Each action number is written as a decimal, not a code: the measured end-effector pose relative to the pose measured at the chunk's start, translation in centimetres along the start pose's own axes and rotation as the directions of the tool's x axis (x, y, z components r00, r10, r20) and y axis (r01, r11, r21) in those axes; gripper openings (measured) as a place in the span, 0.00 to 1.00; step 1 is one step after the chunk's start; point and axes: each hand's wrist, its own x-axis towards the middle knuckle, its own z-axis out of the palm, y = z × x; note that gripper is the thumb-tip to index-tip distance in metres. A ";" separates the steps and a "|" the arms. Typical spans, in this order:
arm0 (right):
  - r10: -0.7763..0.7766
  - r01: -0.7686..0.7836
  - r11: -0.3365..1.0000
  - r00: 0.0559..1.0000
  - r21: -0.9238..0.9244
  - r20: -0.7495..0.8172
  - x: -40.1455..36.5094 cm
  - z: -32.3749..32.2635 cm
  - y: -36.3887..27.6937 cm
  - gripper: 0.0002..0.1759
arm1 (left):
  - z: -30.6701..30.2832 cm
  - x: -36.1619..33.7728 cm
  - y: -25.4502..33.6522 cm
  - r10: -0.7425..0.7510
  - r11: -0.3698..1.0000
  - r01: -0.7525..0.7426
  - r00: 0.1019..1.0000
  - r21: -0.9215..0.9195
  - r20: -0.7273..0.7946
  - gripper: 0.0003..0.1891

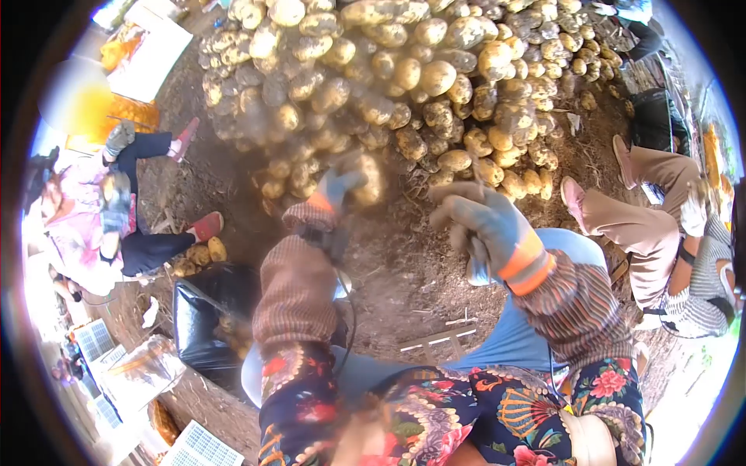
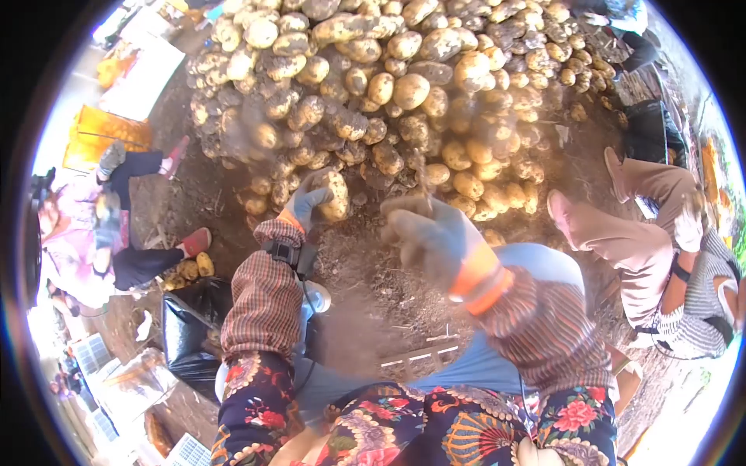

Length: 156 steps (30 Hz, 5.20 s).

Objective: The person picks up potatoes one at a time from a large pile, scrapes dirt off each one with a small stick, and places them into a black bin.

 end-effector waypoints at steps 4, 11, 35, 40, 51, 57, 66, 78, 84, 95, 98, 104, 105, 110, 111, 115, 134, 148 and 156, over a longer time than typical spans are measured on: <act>-0.264 0.251 0.954 0.962 -0.166 -0.062 1.1 1.1 1.3 0.36 | 8.7 -6.4 7.1 0.264 0.955 -0.281 0.951 0.095 0.159 0.29; -0.488 0.491 0.870 0.842 0.048 0.230 1.5 2.7 5.1 0.39 | 11.4 -12.0 5.3 0.710 0.663 -0.536 0.671 0.523 -0.213 0.10; -0.180 -0.008 0.942 0.830 0.335 0.527 -3.9 4.5 1.0 0.40 | 13.7 -21.7 6.5 0.684 0.730 -0.684 0.728 0.019 -0.044 0.22; -0.351 0.200 0.915 0.823 0.349 0.447 -1.1 5.8 3.8 0.38 | 14.2 -20.7 6.3 0.682 0.731 -0.621 0.676 0.281 -0.280 0.18; -0.239 0.015 0.915 0.825 0.402 0.512 -1.9 4.4 3.8 0.35 | 11.7 -19.6 5.1 0.537 0.840 -0.532 0.782 0.110 -0.317 0.24; -0.208 -0.136 0.856 0.792 0.498 0.575 -2.6 4.8 2.8 0.34 | 14.8 -22.5 8.1 0.658 0.739 -0.656 0.752 -0.152 -0.042 0.34; -0.161 -0.032 0.912 0.889 0.409 0.429 -2.5 5.2 3.0 0.37 | 12.8 -21.4 6.8 0.788 0.516 -0.725 0.610 0.456 0.078 0.28; -0.193 -0.085 0.921 0.749 0.381 0.634 -2.0 5.6 3.8 0.42 | 12.4 -22.2 7.3 0.559 0.829 -0.521 0.782 0.204 -0.277 0.19; -0.161 -0.201 0.882 0.723 0.427 0.672 -1.1 5.8 4.3 0.42 | 12.7 -24.2 8.0 0.661 0.732 -0.674 0.738 0.102 0.135 0.22; -0.108 -0.019 0.978 0.809 0.209 0.578 -1.8 6.5 3.5 0.39 | 13.1 -23.1 7.9 0.303 0.885 -0.398 0.887 -0.243 -0.349 0.20; -0.046 -0.021 0.991 0.876 0.134 0.481 -2.2 6.8 2.7 0.38 | 11.6 -22.1 6.1 0.261 0.852 -0.377 0.907 -0.364 -0.330 0.26; -0.653 0.695 0.701 0.715 -0.158 0.249 4.3 4.3 4.0 0.27 | 11.9 -22.7 5.4 0.085 0.834 -0.060 0.996 -0.548 0.021 0.27; -0.546 0.556 0.831 0.824 -0.029 0.154 3.3 4.6 3.0 0.24 | 11.8 -22.9 5.3 0.095 0.853 -0.048 0.993 -0.519 0.063 0.26; -0.703 0.784 0.551 0.621 -0.286 0.348 1.4 5.0 0.7 0.47 | 12.3 -23.5 5.8 0.076 0.803 -0.027 0.995 -0.595 0.058 0.25; -0.726 0.818 0.500 0.576 -0.286 0.377 1.0 5.3 0.5 0.53 | 12.2 -23.5 5.9 0.073 0.783 -0.029 0.996 -0.622 0.046 0.25; -0.773 0.874 0.337 0.469 -0.349 0.427 1.5 5.5 0.7 0.62 | 12.8 -23.2 5.7 0.042 0.770 -0.052 0.999 -0.636 -0.031 0.24; -0.427 0.368 0.893 0.874 0.260 0.230 1.0 6.0 2.0 0.28 | 13.3 -22.2 4.8 0.083 0.919 -0.135 0.985 -0.369 -0.154 0.29; -0.604 0.611 0.782 0.792 -0.123 0.090 0.5 7.2 2.8 0.28 | 14.6 -22.8 5.2 0.591 0.785 -0.419 0.725 0.456 -0.353 0.18; -0.629 0.620 0.777 0.772 0.105 0.096 1.8 6.7 2.4 0.29 | 13.8 -21.9 5.3 0.593 0.805 -0.541 0.739 0.245 -0.320 0.19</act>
